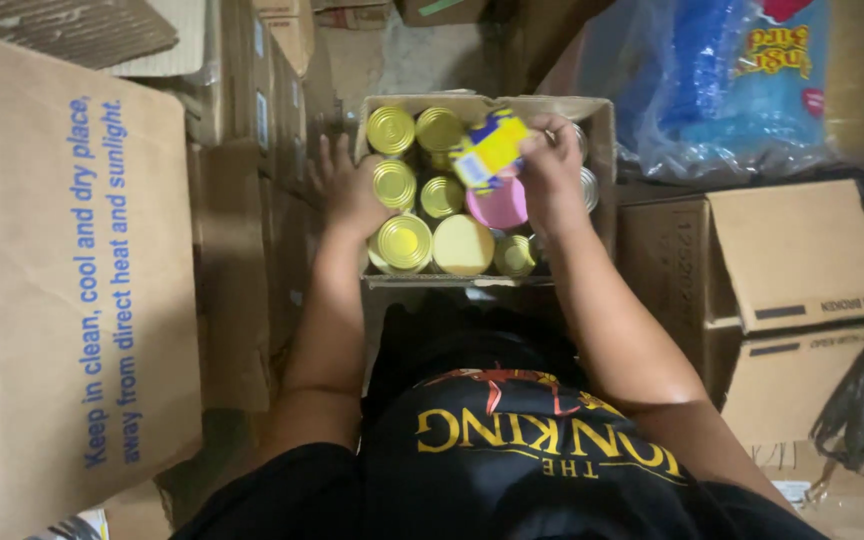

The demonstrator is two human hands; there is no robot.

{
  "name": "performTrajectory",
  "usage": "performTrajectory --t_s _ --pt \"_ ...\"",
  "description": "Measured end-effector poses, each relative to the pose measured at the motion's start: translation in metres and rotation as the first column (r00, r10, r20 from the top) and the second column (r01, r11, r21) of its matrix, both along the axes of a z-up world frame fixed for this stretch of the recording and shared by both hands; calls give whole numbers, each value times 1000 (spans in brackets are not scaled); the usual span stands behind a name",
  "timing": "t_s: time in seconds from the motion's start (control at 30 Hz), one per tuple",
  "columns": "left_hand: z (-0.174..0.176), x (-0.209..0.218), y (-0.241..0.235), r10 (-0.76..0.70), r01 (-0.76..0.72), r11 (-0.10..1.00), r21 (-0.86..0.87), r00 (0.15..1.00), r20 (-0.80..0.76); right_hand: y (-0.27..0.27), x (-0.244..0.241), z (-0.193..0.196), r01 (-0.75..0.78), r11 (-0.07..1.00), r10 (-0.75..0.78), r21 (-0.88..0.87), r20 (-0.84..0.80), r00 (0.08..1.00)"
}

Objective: Stocking and organizing various grocery items including pancake mix, flour, and canned goods on shelves in a storage or backroom area.

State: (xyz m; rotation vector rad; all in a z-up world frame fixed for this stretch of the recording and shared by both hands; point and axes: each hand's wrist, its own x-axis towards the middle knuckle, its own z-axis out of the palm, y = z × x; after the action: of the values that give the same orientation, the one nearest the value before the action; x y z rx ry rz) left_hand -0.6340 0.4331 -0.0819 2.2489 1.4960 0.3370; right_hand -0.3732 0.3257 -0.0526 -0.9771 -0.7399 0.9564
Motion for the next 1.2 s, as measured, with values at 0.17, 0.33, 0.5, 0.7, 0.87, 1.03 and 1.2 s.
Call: performTrajectory --t_s 0.17,0.33,0.5,0.7,0.87,1.03,1.2 --pt "11 -7 8 -83 65 995 81 967 243 -26 7 39 -120 991 130 54 -520 844" --pt "48 27 2 -168 221 975 30 639 751 -47 6 65 -59 998 38 -8 -677 735" --pt "65 97 -19 406 838 530 -134 -112 907 -88 15 91 12 999 23 39 -784 621" --pt "117 189 -79 803 983 -183 33 130 582 -167 24 140 124 956 97 267 -682 724" --pt "147 276 -144 706 901 -433 -15 349 616 -247 45 165 352 858 -118 375 -522 845" --pt "169 359 -236 562 791 -598 -128 527 638 -345 74 169 626 646 -476 437 -410 778" --pt "165 438 -340 271 753 -497 -431 607 747 -434 118 145 896 258 -905 360 -235 355"
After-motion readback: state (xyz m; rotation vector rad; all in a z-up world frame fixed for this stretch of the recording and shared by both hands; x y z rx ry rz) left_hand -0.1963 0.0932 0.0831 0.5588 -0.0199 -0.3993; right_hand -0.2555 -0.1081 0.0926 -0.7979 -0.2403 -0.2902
